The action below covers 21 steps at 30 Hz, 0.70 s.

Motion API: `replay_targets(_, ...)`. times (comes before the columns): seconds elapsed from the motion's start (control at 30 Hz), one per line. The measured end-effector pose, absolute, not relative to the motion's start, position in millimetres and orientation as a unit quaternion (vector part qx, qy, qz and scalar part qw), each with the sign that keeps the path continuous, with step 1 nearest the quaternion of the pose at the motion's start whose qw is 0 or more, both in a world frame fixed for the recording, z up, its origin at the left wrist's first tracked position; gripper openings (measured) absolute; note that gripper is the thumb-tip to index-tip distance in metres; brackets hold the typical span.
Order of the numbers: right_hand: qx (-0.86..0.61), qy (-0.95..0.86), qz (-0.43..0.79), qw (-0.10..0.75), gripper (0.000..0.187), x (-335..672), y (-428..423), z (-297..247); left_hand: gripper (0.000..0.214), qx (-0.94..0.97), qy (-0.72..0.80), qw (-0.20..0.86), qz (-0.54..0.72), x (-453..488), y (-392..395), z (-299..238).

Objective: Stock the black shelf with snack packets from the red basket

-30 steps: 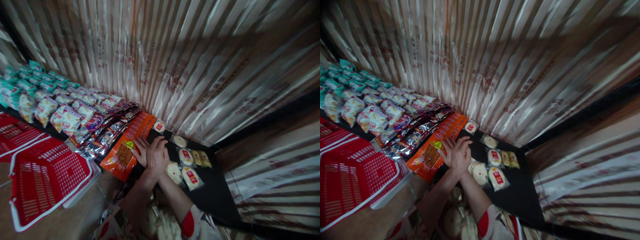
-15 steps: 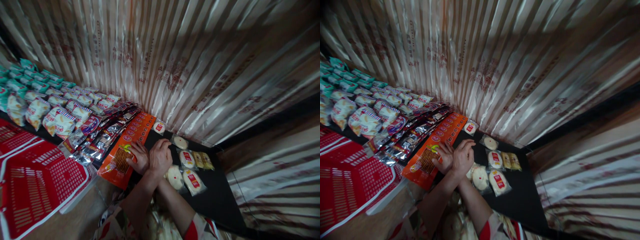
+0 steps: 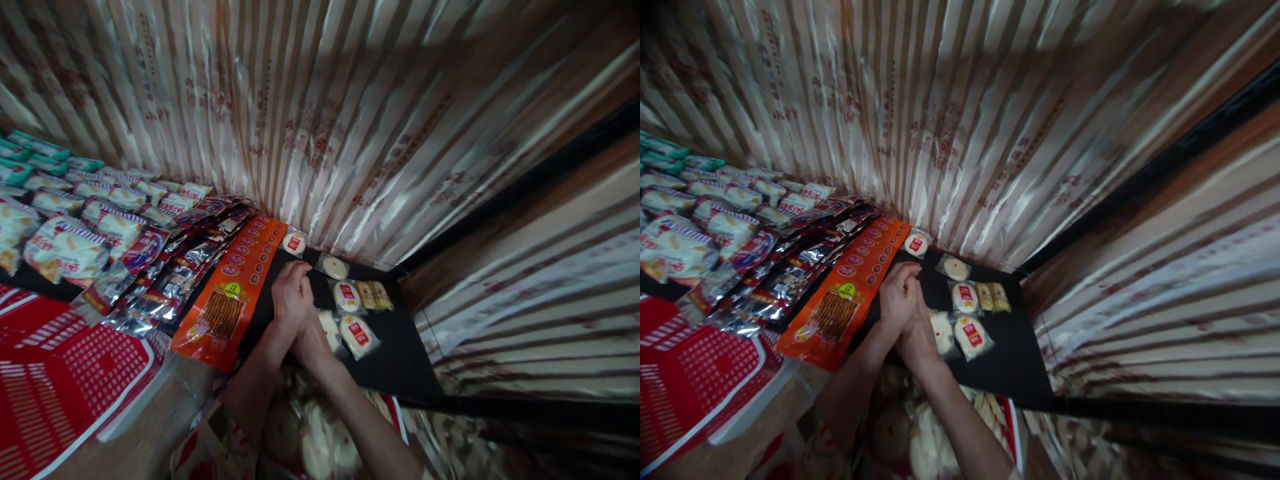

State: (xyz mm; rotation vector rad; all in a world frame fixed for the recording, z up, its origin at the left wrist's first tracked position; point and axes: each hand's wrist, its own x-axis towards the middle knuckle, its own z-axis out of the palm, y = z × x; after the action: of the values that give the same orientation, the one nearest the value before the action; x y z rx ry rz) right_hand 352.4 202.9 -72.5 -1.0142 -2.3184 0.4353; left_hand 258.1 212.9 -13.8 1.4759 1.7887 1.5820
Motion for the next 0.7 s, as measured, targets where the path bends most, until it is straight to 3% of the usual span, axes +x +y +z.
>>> replay_targets(0.13,-0.443,-0.856,0.065,0.257,0.046,407.8,178.8,-58.6,0.031,0.596,0.682,0.183,0.383,267.0,211.6,-15.0)
replay_targets(0.3,-0.463,-0.852,0.076,0.231,0.059,440.8,163.0,-80.6,0.028,0.678,0.675,0.209,0.201,281.2,203.6,-25.5)
replay_targets(0.47,-0.461,-0.839,0.086,0.276,0.047,440.6,160.2,-90.8,0.029,0.694,0.672,0.191,0.175,285.1,193.6,-25.7)
replay_targets(0.7,-0.476,-0.796,0.131,0.35,0.033,438.8,165.2,-65.7,0.032,0.624,0.717,0.193,0.243,289.6,193.3,-15.3)
